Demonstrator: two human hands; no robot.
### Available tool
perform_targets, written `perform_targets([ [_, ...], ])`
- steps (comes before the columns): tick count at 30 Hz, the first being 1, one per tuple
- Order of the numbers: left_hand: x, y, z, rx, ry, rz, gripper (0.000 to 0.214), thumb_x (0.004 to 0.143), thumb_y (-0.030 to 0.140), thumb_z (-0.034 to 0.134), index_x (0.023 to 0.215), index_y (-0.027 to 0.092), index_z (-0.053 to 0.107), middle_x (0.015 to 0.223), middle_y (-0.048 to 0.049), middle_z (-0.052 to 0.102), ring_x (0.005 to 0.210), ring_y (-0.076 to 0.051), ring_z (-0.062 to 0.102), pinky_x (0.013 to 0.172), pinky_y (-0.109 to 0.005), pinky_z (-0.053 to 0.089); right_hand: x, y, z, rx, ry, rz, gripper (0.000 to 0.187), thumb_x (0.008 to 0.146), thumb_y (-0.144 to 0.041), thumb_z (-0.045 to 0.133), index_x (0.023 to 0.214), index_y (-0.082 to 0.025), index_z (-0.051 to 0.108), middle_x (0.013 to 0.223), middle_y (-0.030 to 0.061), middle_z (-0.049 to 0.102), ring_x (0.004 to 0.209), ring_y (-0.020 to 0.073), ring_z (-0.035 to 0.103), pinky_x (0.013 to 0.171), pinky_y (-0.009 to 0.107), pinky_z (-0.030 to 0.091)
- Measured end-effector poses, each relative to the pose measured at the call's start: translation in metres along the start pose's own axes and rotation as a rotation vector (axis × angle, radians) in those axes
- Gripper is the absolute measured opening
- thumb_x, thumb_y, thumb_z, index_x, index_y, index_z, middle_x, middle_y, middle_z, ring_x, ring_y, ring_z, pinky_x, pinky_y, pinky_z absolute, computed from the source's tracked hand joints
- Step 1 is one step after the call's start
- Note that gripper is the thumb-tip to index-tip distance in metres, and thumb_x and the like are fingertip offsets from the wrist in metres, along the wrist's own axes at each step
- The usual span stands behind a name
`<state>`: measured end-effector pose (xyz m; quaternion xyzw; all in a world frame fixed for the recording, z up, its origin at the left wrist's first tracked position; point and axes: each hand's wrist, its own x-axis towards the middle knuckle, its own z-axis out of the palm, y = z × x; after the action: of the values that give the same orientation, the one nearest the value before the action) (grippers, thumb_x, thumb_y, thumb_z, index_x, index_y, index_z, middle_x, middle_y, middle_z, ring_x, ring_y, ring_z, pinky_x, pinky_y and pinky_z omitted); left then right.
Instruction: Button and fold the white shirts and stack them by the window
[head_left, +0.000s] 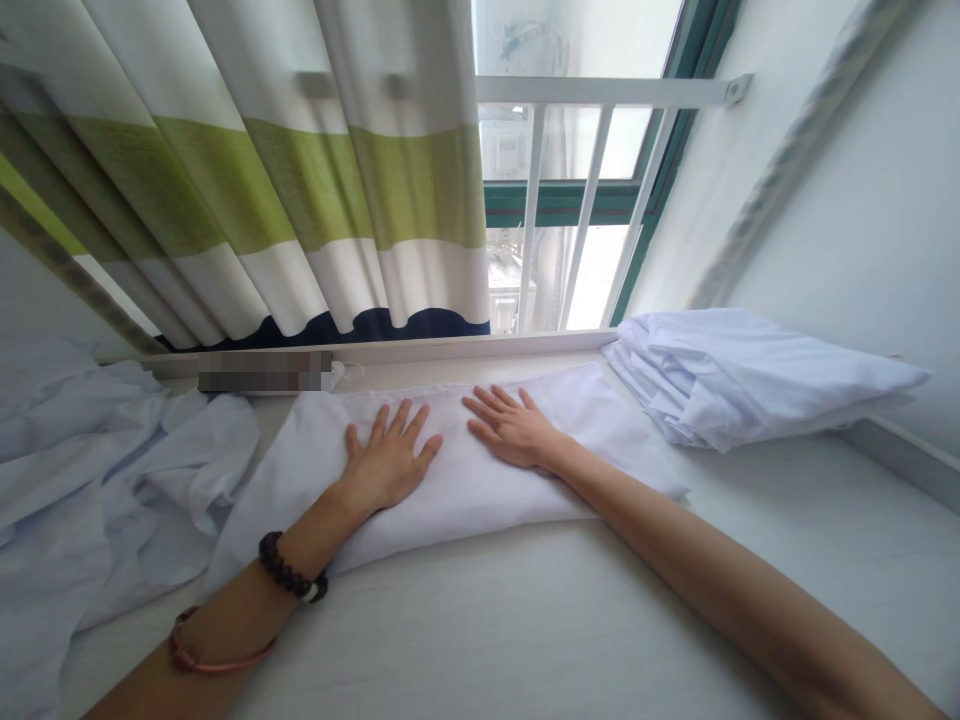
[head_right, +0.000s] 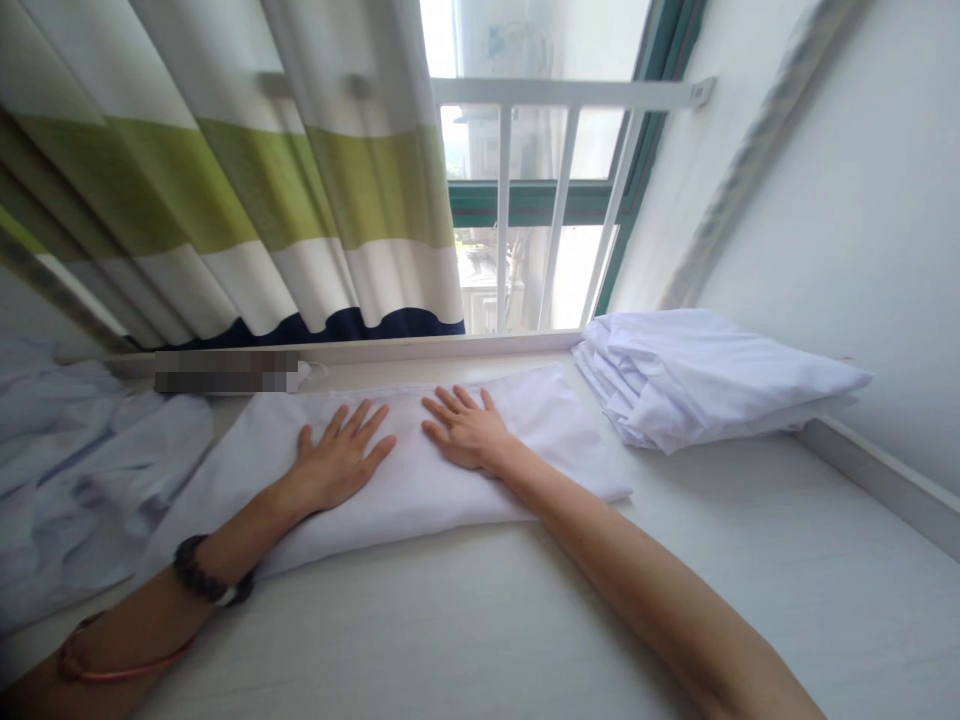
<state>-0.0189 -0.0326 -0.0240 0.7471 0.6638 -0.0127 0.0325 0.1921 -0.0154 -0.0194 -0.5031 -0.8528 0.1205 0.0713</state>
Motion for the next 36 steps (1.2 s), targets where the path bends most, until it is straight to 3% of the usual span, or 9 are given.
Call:
perform_targets([
  [4,-0.001,-0.001,0.001,-0.026,-0.003,-0.006,0.067,0.091,0.059,0.018,0.150,0.028,0.017,0.157,-0.0054,0.008,0.143,-0.038,0.006,0.102,-0.073,0.008,0.002,0.039,-0.011,-0.064,0.010,0.239,0.064,0.093,-0.060,0.014,0.150,-0.029,0.019,0.157,-0.0013,0.011,0.144,0.0248,0.006,0.114,0.052,0.004],
  [7,-0.002,0.000,0.001,-0.030,0.010,0.008,0.067,0.091,0.057,0.019,0.150,0.025,0.020,0.157,-0.0084,0.011,0.142,-0.039,0.008,0.102,-0.073,0.009,-0.010,0.031,-0.016,-0.120,0.007,0.342,0.066,0.094,-0.057,0.015,0.150,-0.022,0.020,0.157,0.0032,0.013,0.144,0.0267,0.007,0.114,0.050,0.008],
  [12,-0.004,0.002,0.002,-0.008,0.022,0.003,0.066,0.091,0.057,0.021,0.150,0.026,0.019,0.157,-0.0077,0.012,0.142,-0.038,0.008,0.105,-0.069,0.011,-0.041,-0.035,0.003,-0.022,0.071,-0.014,0.078,0.091,-0.065,0.012,0.150,-0.015,0.021,0.156,0.0105,0.012,0.144,0.0247,0.007,0.115,0.046,0.009],
  [15,-0.004,-0.001,0.004,0.003,0.046,0.021,0.065,0.092,0.057,0.022,0.150,0.027,0.020,0.157,-0.0051,0.013,0.143,-0.035,0.009,0.107,-0.066,0.010,-0.053,-0.046,0.010,0.043,0.020,-0.057,0.076,0.091,-0.066,0.013,0.150,-0.019,0.020,0.156,0.0084,0.013,0.144,0.0261,0.010,0.115,0.047,0.009],
  [22,-0.012,-0.017,-0.003,0.003,0.126,0.121,0.058,0.094,0.050,0.025,0.145,0.025,0.034,0.154,-0.0039,0.026,0.141,-0.029,0.022,0.113,-0.052,0.015,-0.057,0.009,0.004,-0.040,0.022,0.102,0.070,0.092,-0.063,0.012,0.150,-0.023,0.022,0.157,0.0036,0.011,0.144,0.0220,0.007,0.116,0.042,0.005],
  [25,-0.025,-0.003,-0.011,0.055,0.262,0.204,0.055,0.096,0.043,0.025,0.136,0.015,0.049,0.141,-0.0113,0.048,0.132,-0.029,0.041,0.115,-0.050,0.009,-0.053,0.021,0.006,-0.086,0.048,0.184,0.069,0.093,-0.060,0.015,0.150,-0.021,0.021,0.157,0.0059,0.010,0.144,0.0222,0.008,0.116,0.043,0.006],
  [28,-0.042,0.022,-0.013,-0.001,0.311,0.360,0.053,0.098,0.042,0.020,0.128,0.017,0.057,0.129,-0.0093,0.060,0.124,-0.024,0.050,0.116,-0.046,0.010,-0.050,0.021,0.010,-0.099,0.067,0.209,0.068,0.094,-0.059,0.016,0.150,-0.021,0.022,0.157,0.0069,0.012,0.144,0.0230,0.010,0.116,0.044,0.008],
  [32,-0.055,0.037,-0.005,-0.095,0.166,0.531,0.049,0.099,0.045,0.021,0.140,0.029,0.042,0.149,-0.0005,0.037,0.138,-0.021,0.031,0.115,-0.046,0.016,-0.050,0.023,0.011,-0.109,0.086,0.184,0.068,0.094,-0.059,0.015,0.150,-0.021,0.022,0.157,0.0068,0.012,0.144,0.0224,0.010,0.116,0.043,0.009],
  [36,-0.046,0.025,-0.002,-0.097,-0.014,0.521,0.054,0.096,0.055,0.020,0.146,0.035,0.027,0.155,0.0033,0.018,0.143,-0.021,0.017,0.116,-0.046,0.011,-0.054,0.034,0.008,-0.119,0.068,0.144,0.068,0.093,-0.061,0.012,0.149,-0.024,0.023,0.157,0.0033,0.013,0.144,0.0202,0.010,0.116,0.040,0.009],
])
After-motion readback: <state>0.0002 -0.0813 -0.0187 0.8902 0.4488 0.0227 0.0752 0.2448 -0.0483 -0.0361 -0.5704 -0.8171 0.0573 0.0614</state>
